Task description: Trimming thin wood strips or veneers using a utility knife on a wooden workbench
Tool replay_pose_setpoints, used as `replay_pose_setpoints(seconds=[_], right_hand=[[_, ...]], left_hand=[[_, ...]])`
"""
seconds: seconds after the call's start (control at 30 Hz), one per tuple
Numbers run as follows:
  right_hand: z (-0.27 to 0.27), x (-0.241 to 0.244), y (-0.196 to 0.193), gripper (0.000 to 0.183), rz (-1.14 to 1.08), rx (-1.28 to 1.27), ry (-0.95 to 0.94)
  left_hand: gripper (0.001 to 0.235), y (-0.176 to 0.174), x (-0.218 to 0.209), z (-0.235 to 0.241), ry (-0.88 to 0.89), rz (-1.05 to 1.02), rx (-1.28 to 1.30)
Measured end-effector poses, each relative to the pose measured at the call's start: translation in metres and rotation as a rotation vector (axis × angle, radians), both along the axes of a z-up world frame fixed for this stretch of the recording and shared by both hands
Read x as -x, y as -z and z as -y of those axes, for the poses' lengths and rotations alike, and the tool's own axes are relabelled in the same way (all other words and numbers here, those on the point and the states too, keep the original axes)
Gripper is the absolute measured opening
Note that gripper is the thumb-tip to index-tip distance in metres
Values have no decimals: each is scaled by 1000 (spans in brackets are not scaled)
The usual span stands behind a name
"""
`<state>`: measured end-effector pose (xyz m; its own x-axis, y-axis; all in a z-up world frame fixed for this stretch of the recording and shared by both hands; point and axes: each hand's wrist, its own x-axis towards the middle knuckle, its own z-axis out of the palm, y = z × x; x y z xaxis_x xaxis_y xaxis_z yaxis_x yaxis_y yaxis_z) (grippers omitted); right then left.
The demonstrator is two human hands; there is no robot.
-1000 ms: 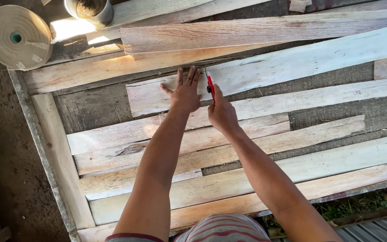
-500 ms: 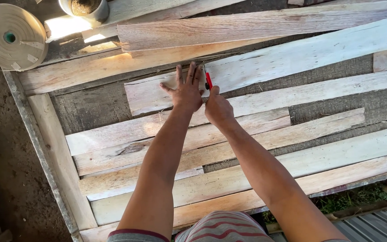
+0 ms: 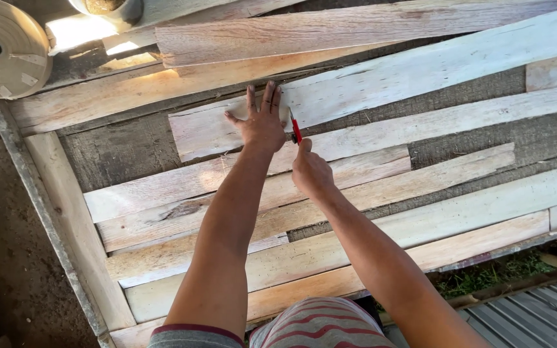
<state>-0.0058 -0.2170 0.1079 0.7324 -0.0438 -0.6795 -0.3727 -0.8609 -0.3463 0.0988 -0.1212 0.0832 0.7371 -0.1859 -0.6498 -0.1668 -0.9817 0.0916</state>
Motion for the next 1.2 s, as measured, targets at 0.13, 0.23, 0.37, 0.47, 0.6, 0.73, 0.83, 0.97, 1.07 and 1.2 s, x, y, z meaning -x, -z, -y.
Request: replay_pose_setpoints(seconds=[0.13,0.23,0.37,0.47,0.6,0.73,0.83,0.97,1.07,1.2], right_hand=[[3,17,0,47,4,5,-13],[4,32,0,46,-20,-8,-40],[11,46,-3,43,-49,24,-61],[14,44,-18,41,-32,10,-53],[16,40,-32,33,-3,22,-11],[18,-8,-24,28,125,17,21],[17,-37,-14,31,237,-34,-10],[16,-46,14,31,226,5,-64],[17,-47,17,30,217,32,-87],[18,-50,26,32,192,68,-106]], left_hand=[[74,-6,2,-1,-5,5,12],[74,-2,3,-2,-8,7,17],[74,-1,5,-2,-13,9,38],[75,2,3,-5,-10,20,43],[76,5,6,-7,20,33,29],[76,-3,3,-6,-4,17,31],[75,-3,-1,-5,-2,9,33],[77,1,-1,-6,3,9,45],[78,2,-1,-5,0,5,52],[78,4,-2,-5,0,10,51]])
